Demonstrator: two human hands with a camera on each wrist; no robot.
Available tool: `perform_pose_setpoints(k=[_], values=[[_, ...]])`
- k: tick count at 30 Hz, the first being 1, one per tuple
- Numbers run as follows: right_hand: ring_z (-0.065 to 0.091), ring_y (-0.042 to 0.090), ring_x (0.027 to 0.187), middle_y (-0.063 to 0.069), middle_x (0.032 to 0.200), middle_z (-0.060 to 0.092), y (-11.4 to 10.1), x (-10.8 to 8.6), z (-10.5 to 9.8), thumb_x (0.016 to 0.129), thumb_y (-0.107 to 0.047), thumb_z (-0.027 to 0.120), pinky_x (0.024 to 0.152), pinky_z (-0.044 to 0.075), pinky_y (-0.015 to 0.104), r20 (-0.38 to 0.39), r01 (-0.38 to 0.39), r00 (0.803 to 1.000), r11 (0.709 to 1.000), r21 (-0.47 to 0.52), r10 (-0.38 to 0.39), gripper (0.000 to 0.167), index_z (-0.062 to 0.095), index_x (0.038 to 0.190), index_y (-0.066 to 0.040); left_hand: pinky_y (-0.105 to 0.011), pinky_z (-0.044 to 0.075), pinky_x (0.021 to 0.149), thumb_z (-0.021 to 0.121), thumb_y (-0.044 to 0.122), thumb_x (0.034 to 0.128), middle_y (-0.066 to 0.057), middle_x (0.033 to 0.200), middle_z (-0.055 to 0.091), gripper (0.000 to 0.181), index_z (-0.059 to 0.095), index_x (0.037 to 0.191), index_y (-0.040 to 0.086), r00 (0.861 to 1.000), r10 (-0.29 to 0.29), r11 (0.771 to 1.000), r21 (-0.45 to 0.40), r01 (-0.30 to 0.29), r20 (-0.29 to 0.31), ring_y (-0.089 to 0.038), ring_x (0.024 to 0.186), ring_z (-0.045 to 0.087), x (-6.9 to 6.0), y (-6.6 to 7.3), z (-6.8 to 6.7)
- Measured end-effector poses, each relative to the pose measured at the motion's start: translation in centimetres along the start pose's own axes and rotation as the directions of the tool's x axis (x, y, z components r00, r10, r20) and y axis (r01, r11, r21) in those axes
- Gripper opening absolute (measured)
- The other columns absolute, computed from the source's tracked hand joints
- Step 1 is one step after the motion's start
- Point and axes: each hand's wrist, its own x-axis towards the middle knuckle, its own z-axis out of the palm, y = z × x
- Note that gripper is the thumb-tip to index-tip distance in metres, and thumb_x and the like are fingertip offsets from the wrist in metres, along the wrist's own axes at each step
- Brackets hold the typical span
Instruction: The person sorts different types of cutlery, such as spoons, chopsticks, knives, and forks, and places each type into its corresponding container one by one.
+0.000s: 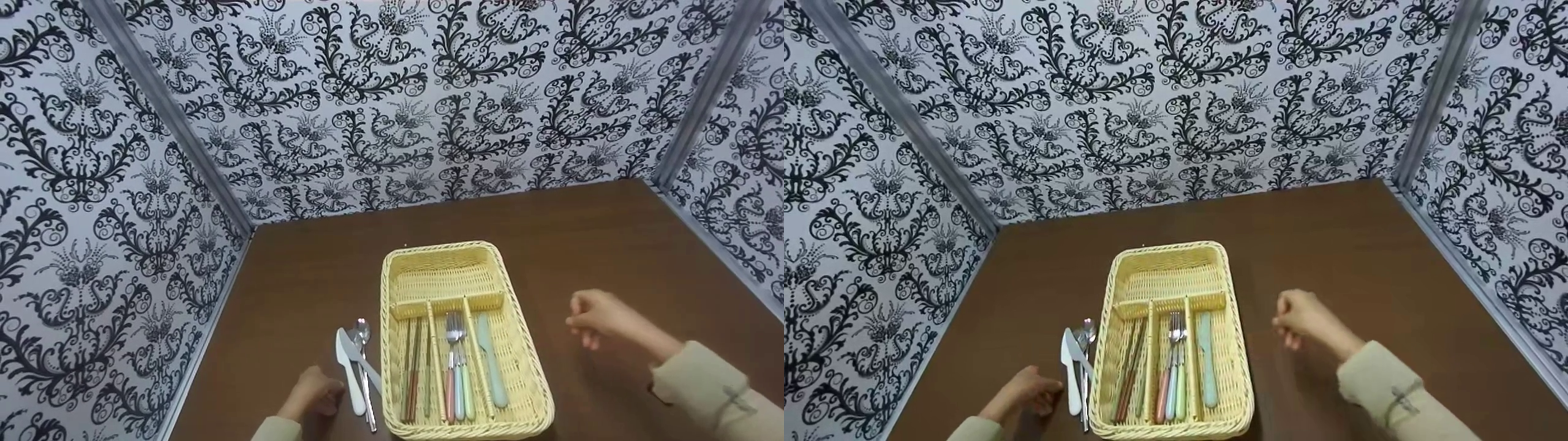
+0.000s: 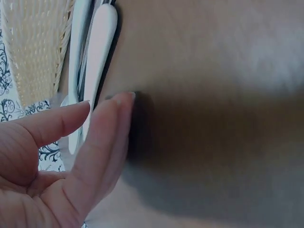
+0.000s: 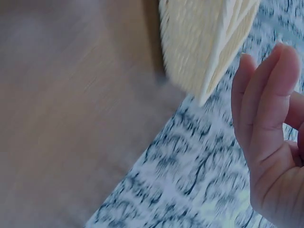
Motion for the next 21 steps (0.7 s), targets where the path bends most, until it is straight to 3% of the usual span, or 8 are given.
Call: perform_pose_setpoints(k=[3,5,12,16,21], values=[[0.056,0.012,0.043,0.008,0.063,0.058,0.9,-0.8,-1.0,0.084,0.001,0.056,0.045,0.053,0.038,0.003,-0.009,1.0,1.0,0.013,0.009,0.017,0.044,0.073,0.001,-0.032,0.055,0.049,0.062,0.004,0.0768,-0.013,0.063,0.055,0.054,0.035,0.111,-0.028,1.0,-0.027,0.998,-0.056,0.027,0.008,-0.018,0.048,0.06,0.1,0.0,0.5],[0.057,0.012,0.044,0.008,0.064,0.058,1.2,-1.2,-1.3,0.084,0.0,0.056,0.045,0.053,0.037,0.008,-0.017,1.0,1.0,0.019,0.017,0.017,0.043,0.073,0.001,-0.033,0.055,0.049,0.06,0.004,0.0779,-0.013,0.064,0.054,0.057,0.031,0.115,-0.028,1.0,-0.03,0.996,-0.081,0.03,0.007,-0.019,0.048,0.06,0.2,0.2,0.8],[0.057,0.011,0.045,0.006,0.064,0.058,2.1,-1.8,-1.3,0.084,-0.001,0.057,0.044,0.053,0.035,0.03,-0.013,0.999,0.999,0.037,0.012,0.018,0.043,0.073,0.001,-0.03,0.054,0.046,0.059,0.0,0.0738,-0.011,0.056,0.056,0.012,0.05,0.077,-0.008,0.999,0.014,0.999,-0.036,-0.015,-0.029,-0.017,0.044,0.059,0.6,0.8,2.0],[0.057,0.01,0.045,0.006,0.065,0.058,2.5,-2.0,-1.3,0.084,0.0,0.056,0.044,0.053,0.033,0.052,-0.017,0.999,0.999,0.051,0.014,0.018,0.042,0.074,0.0,-0.029,0.052,0.042,0.057,-0.001,0.07,-0.008,0.051,0.054,0.006,0.053,0.066,-0.004,0.999,0.024,1.0,-0.013,-0.025,-0.047,-0.015,0.04,0.056,1.1,0.9,2.4],[0.057,0.01,0.046,0.008,0.067,0.059,2.9,-2.1,-1.4,0.084,0.001,0.056,0.045,0.053,0.033,0.064,-0.023,0.998,0.998,0.067,0.019,0.018,0.041,0.074,-0.001,-0.028,0.052,0.042,0.056,0.0,0.0698,-0.007,0.05,0.053,0.006,0.053,0.065,-0.002,0.999,0.016,1.0,0.009,-0.015,-0.037,-0.014,0.04,0.055,1.7,0.9,2.5]])
